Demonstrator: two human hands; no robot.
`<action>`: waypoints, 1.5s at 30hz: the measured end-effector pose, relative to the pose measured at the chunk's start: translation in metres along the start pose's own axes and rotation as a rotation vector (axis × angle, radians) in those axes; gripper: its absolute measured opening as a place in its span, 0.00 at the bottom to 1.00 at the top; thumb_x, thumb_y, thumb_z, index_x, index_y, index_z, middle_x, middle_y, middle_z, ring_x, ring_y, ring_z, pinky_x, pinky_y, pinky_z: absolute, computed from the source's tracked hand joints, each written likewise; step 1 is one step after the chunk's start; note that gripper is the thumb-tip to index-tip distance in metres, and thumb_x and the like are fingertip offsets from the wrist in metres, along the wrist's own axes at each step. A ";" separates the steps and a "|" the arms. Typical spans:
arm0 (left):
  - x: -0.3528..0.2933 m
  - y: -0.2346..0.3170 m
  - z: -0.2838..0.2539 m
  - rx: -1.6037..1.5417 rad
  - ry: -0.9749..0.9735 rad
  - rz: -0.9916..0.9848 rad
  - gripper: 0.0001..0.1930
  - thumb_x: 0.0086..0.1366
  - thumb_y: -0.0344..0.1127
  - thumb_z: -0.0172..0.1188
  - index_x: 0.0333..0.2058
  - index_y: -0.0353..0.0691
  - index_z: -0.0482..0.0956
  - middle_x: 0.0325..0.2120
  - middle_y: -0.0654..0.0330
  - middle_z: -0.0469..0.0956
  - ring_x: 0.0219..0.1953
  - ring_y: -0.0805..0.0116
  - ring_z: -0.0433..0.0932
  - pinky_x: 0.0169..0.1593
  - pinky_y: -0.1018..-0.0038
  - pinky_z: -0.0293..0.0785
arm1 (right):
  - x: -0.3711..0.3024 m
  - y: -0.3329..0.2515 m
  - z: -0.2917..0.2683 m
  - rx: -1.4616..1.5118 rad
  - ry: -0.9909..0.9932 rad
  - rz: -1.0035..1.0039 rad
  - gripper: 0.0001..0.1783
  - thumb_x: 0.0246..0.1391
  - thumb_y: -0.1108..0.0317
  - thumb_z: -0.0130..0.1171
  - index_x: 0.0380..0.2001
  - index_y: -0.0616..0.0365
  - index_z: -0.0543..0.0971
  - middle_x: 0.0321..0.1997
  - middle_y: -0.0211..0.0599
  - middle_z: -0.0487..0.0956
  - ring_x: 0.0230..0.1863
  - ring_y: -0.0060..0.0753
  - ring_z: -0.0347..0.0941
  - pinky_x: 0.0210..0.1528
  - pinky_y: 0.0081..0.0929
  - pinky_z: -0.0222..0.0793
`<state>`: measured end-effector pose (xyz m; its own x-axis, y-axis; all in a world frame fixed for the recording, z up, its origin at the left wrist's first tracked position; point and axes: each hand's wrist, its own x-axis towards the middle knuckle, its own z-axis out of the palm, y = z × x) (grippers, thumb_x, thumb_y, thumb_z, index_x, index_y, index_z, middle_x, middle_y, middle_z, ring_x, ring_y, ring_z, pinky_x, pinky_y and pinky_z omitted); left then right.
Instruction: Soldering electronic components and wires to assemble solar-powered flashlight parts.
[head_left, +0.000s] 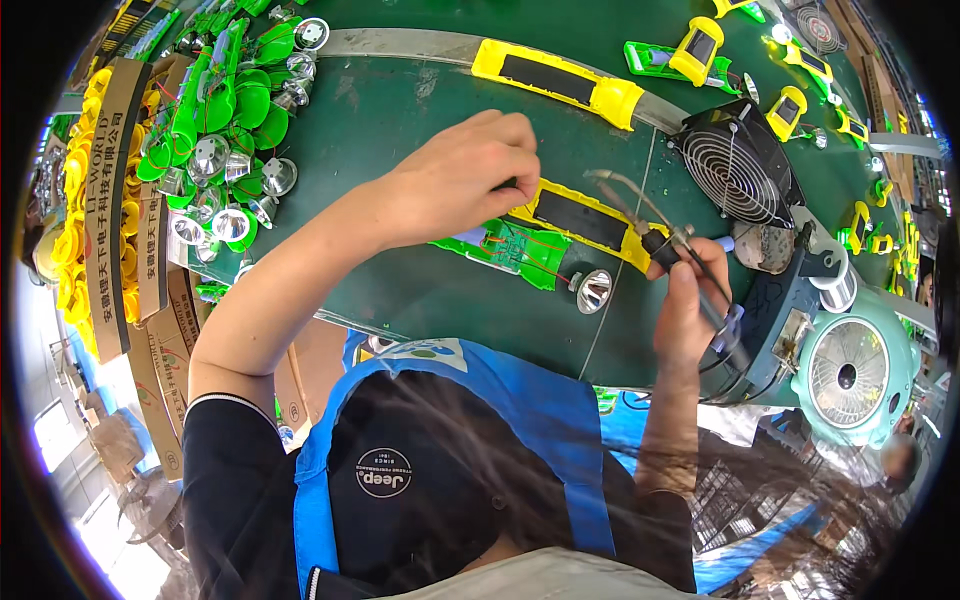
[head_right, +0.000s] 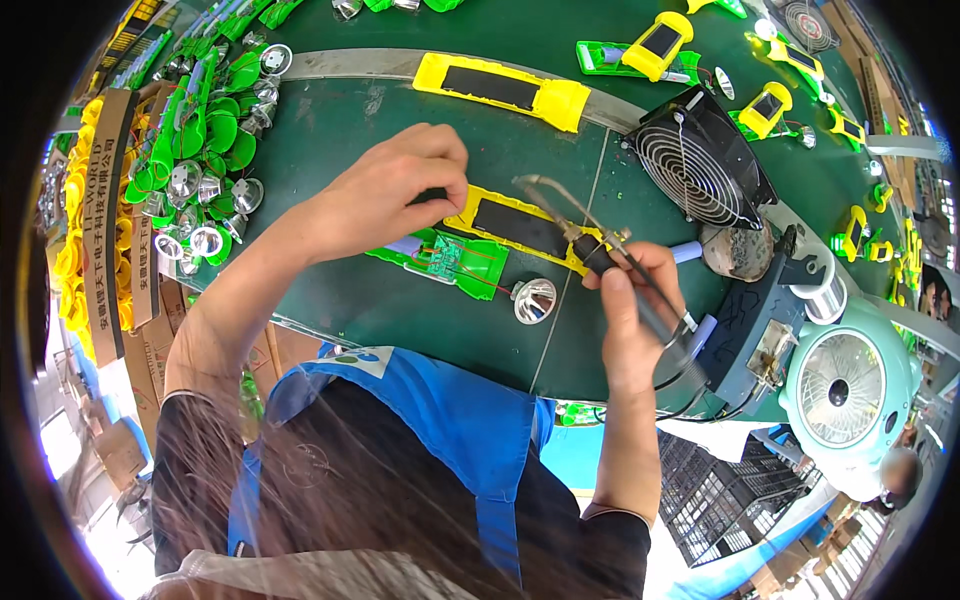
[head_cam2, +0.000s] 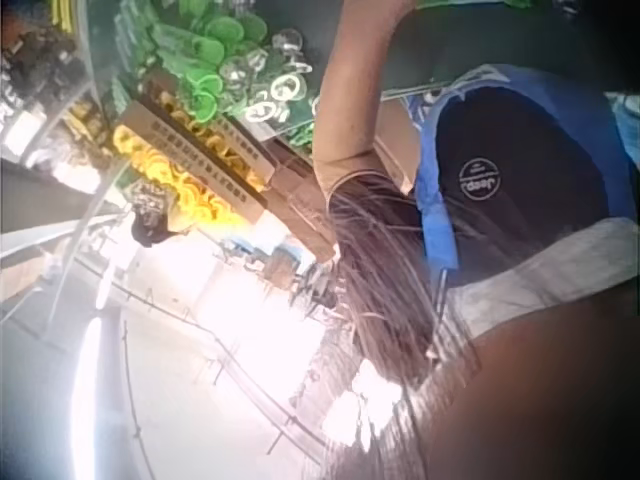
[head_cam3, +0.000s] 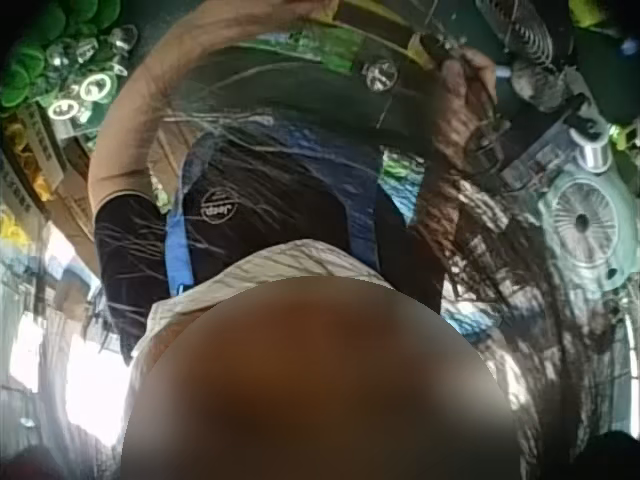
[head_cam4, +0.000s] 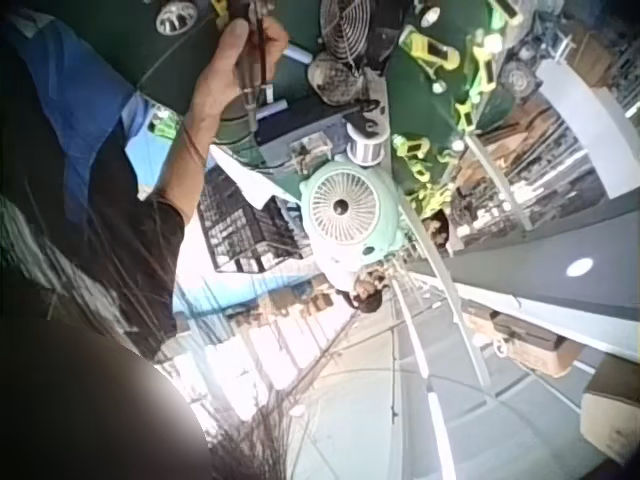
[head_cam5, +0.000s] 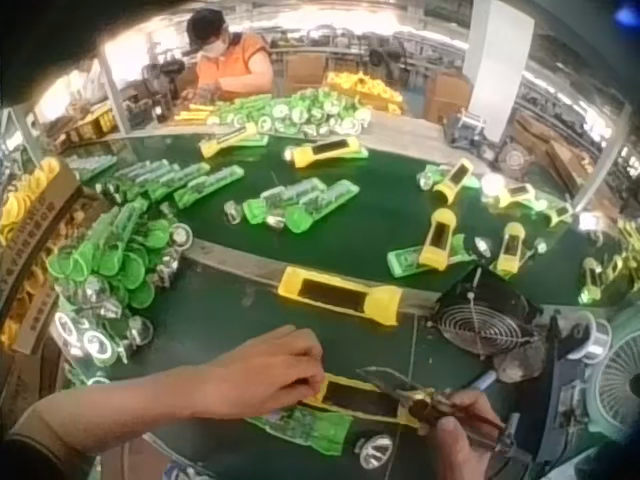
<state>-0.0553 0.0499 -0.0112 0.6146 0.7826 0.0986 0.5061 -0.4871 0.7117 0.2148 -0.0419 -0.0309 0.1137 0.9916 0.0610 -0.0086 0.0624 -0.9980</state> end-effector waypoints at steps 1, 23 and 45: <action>0.005 -0.001 0.003 0.071 -0.038 0.055 0.02 0.55 0.28 0.59 0.25 0.38 0.76 0.31 0.58 0.72 0.38 0.59 0.72 0.43 0.67 0.69 | 0.009 0.001 -0.002 0.160 -0.023 0.084 0.13 0.55 0.67 0.58 0.38 0.65 0.71 0.29 0.38 0.77 0.29 0.24 0.72 0.37 0.21 0.69; 0.017 -0.004 0.018 0.279 -0.110 0.120 0.04 0.54 0.27 0.59 0.24 0.41 0.73 0.30 0.64 0.69 0.36 0.66 0.71 0.38 0.69 0.63 | 0.026 -0.005 0.001 -0.044 -0.157 0.363 0.09 0.53 0.74 0.60 0.36 0.66 0.74 0.27 0.35 0.79 0.26 0.20 0.76 0.31 0.16 0.73; 0.018 0.004 0.015 0.356 -0.173 0.111 0.03 0.57 0.28 0.57 0.25 0.41 0.74 0.31 0.63 0.70 0.38 0.66 0.72 0.42 0.69 0.61 | -0.009 0.003 -0.020 -0.010 0.051 0.112 0.21 0.55 0.57 0.58 0.41 0.67 0.71 0.33 0.40 0.77 0.31 0.29 0.73 0.41 0.26 0.65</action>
<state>-0.0333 0.0558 -0.0168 0.7543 0.6561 0.0210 0.5905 -0.6921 0.4150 0.2339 -0.0529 -0.0344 0.1633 0.9852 -0.0519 -0.0144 -0.0502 -0.9986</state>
